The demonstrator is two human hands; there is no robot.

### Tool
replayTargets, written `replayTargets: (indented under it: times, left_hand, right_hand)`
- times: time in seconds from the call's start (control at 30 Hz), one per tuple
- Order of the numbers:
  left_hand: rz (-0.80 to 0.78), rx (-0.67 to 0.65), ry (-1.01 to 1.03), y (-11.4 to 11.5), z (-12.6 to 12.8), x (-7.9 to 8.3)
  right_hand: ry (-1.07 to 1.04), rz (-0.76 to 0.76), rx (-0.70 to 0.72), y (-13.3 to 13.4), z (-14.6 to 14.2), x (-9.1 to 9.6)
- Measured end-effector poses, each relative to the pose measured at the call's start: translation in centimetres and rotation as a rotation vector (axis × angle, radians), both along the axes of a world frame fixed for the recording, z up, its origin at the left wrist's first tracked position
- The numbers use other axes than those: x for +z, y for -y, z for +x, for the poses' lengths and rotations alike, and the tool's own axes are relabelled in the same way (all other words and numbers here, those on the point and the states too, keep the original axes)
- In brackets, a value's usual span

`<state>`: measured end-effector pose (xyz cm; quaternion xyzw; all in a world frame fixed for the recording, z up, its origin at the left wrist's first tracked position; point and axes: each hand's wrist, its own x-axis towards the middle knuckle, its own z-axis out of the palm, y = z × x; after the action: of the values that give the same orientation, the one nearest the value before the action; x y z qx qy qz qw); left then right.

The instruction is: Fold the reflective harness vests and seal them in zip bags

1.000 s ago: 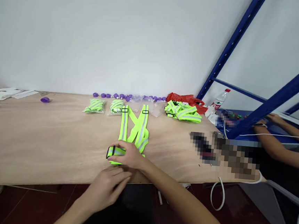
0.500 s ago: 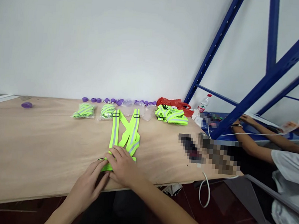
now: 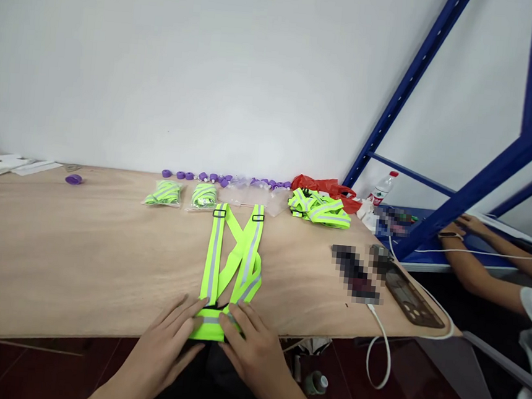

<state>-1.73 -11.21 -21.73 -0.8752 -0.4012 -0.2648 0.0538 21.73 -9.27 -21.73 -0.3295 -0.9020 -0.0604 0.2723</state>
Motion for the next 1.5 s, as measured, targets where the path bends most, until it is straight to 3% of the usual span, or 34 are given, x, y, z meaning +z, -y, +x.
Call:
replayTargets:
  times: [0.17, 0.23, 0.33, 0.43, 0.53, 0.67, 0.77, 0.9, 1.13, 1.3, 1.5]
  left_hand:
    - [-0.021, -0.125, 0.119, -0.5, -0.5, 2.0]
    - [-0.153, -0.138, 0.12, -2.1, -0.7, 3.4]
    - [-0.342, -0.058, 0.048, -5.4, -0.6, 4.9]
    - [-0.417, -0.027, -0.026, -8.4, -0.1, 4.9]
    - [-0.385, 0.024, -0.106, -9.7, 0.6, 4.0]
    - [-0.231, 0.095, -0.144, -9.4, 1.2, 2.9]
    - [-0.11, 0.048, -0.173, -8.5, 1.3, 2.5]
    - [-0.022, -0.02, -0.117, -6.3, 0.9, 1.7]
    - [-0.086, -0.086, -0.074, -2.0, -1.0, 0.3]
    - [-0.173, -0.158, -0.034, -2.4, -1.4, 2.4]
    - [-0.407, -0.233, 0.06, -6.4, -0.8, 6.1]
  right_hand:
    - [-0.113, -0.025, 0.05, 0.1, 0.0, 0.8]
    - [-0.192, -0.113, 0.032, -1.1, -0.3, 1.1]
    - [-0.298, -0.311, -0.104, -3.6, -0.8, 1.4]
    - [-0.255, -0.44, -0.265, -5.6, -1.1, 1.5]
    - [-0.126, -0.35, -0.355, -6.5, -0.9, 1.1]
    - [-0.114, -0.166, -0.454, -6.4, -0.4, -0.2]
    - [-0.141, -0.153, -0.471, -5.8, -0.2, -0.9]
    - [-0.062, -0.25, -0.346, -4.2, 0.1, -0.8]
    - [0.145, -0.207, -0.095, -0.5, 2.0, -0.8]
    - [0.126, -0.218, -0.027, -1.2, 2.6, -0.1]
    - [-0.113, -0.444, -0.087, -3.9, 2.1, 3.2]
